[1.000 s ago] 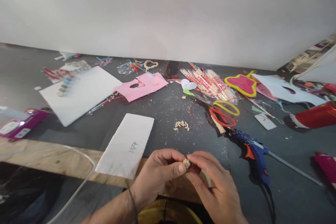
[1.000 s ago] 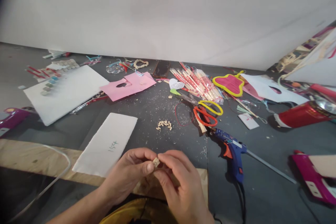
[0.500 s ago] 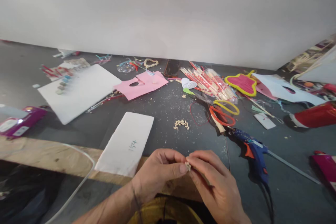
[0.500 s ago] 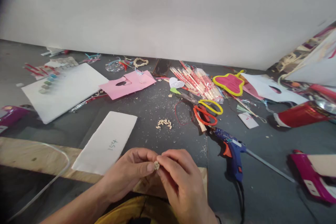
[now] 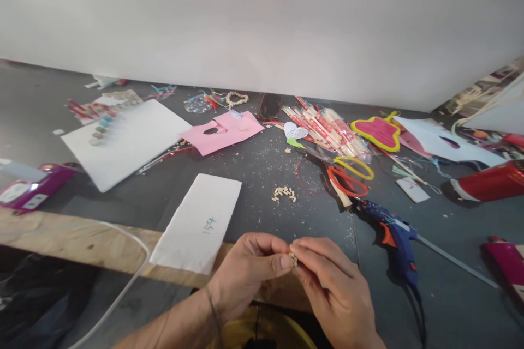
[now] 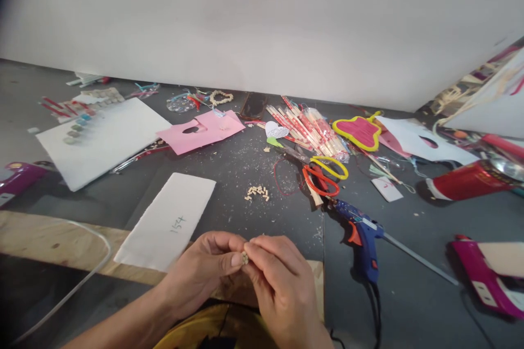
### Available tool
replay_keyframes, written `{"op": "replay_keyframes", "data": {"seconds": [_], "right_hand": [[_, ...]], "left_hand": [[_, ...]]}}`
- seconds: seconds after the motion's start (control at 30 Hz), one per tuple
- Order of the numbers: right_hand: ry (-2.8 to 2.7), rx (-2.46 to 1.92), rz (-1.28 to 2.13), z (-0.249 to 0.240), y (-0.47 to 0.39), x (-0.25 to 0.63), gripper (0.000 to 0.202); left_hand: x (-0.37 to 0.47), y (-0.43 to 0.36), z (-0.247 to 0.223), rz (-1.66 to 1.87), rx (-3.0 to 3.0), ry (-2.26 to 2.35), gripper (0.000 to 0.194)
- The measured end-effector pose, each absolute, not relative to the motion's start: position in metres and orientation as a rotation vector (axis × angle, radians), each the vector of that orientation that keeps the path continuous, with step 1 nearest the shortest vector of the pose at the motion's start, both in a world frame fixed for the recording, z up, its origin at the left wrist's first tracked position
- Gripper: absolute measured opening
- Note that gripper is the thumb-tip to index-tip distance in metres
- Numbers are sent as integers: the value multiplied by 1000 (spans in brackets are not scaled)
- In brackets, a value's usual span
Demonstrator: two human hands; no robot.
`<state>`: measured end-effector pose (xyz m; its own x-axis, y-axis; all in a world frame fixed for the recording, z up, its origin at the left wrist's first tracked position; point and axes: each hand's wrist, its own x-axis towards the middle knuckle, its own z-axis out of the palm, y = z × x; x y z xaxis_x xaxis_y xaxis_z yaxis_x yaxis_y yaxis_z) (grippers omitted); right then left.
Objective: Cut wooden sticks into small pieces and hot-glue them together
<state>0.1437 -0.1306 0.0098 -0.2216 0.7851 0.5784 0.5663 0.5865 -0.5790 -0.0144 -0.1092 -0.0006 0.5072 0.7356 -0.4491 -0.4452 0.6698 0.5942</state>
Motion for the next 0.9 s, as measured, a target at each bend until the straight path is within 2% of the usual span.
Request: {"op": "replay_keyframes", "data": {"seconds": [0.3,0.6,0.9], "right_hand": [[-1857,-1207,392,7,-132,145,23],[-1860,-1218,452,12,-132,149,17],[-1888,-1154,506,9,-133,150,23]], "left_hand": [[-11,-109,-3,750,345,722,19],[-12,-106,1,700,365,709,28],[-11,-106,4,657,433,767,27]]}}
